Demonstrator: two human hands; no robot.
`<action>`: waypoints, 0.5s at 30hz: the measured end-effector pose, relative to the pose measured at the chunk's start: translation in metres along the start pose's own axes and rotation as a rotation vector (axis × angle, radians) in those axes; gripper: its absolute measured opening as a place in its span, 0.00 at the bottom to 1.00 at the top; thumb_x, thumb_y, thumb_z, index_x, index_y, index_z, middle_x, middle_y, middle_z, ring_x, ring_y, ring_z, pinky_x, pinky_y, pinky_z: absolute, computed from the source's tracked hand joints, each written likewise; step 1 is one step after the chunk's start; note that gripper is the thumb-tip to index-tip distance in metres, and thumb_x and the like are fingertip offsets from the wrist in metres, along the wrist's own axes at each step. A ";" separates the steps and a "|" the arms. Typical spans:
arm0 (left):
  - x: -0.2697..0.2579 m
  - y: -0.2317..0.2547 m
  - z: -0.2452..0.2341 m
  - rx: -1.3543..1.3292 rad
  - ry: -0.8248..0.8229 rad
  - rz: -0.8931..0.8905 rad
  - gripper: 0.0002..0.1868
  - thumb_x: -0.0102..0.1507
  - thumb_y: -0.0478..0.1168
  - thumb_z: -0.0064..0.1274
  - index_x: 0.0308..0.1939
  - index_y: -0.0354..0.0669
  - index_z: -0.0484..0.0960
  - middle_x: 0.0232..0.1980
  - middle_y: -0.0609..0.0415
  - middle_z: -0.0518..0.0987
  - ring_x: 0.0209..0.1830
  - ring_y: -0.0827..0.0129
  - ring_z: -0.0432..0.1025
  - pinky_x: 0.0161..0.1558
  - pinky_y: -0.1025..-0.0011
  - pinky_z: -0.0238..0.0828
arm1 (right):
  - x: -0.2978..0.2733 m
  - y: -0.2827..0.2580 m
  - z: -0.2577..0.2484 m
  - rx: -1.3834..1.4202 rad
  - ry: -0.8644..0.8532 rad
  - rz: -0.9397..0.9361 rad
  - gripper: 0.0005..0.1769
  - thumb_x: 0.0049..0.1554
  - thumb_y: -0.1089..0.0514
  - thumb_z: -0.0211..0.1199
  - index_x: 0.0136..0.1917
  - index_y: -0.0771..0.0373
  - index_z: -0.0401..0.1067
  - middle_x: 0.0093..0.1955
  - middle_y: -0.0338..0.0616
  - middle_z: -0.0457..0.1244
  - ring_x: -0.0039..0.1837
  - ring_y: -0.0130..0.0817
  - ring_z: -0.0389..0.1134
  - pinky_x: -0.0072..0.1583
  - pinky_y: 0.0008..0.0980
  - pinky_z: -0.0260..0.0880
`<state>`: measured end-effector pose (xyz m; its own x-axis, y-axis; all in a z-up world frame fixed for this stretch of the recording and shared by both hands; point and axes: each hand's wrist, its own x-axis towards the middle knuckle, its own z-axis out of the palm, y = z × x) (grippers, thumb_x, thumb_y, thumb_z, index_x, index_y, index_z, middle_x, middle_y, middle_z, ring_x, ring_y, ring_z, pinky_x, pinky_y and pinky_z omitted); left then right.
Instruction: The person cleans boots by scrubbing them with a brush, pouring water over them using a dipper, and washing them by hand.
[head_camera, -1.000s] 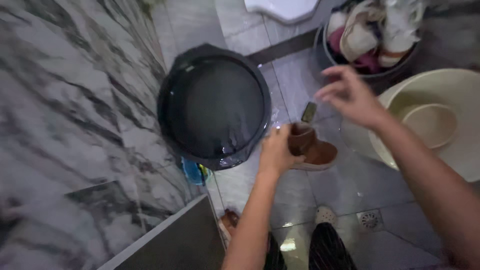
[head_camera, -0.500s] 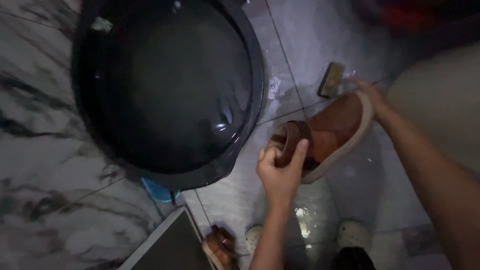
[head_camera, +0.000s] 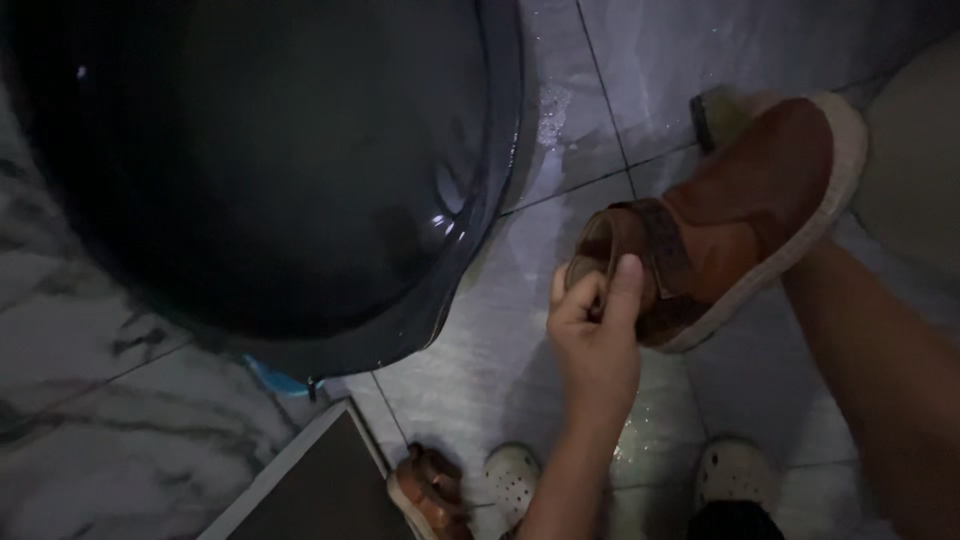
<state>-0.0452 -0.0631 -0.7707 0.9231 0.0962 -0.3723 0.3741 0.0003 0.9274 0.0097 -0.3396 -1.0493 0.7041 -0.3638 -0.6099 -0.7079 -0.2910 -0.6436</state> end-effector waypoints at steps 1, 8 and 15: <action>-0.003 0.004 -0.001 -0.003 0.004 -0.027 0.26 0.68 0.43 0.57 0.23 0.35 0.62 0.39 0.56 0.64 0.35 0.73 0.59 0.38 0.71 0.59 | -0.007 0.001 -0.004 0.005 0.005 0.000 0.38 0.50 0.64 0.73 0.71 0.69 0.63 0.60 0.54 0.65 0.57 0.44 0.69 0.52 0.40 0.73; -0.021 0.059 -0.004 0.005 -0.049 -0.010 0.17 0.68 0.46 0.54 0.42 0.32 0.85 0.44 0.55 0.72 0.49 0.69 0.68 0.55 0.70 0.65 | -0.134 -0.057 -0.066 0.144 0.272 -0.037 0.43 0.48 0.63 0.75 0.73 0.71 0.60 0.64 0.55 0.64 0.60 0.45 0.69 0.53 0.41 0.74; -0.052 0.147 0.010 -0.053 -0.077 -0.025 0.22 0.67 0.49 0.58 0.37 0.28 0.86 0.48 0.47 0.74 0.51 0.61 0.69 0.57 0.66 0.66 | -0.357 -0.193 -0.138 0.330 0.482 -0.253 0.36 0.58 0.65 0.62 0.76 0.75 0.51 0.68 0.60 0.58 0.63 0.54 0.65 0.59 0.49 0.66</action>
<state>-0.0372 -0.0780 -0.6150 0.9186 0.0186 -0.3949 0.3934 0.0542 0.9178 -0.1127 -0.2757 -0.6439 0.6886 -0.6990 -0.1928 -0.4139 -0.1605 -0.8960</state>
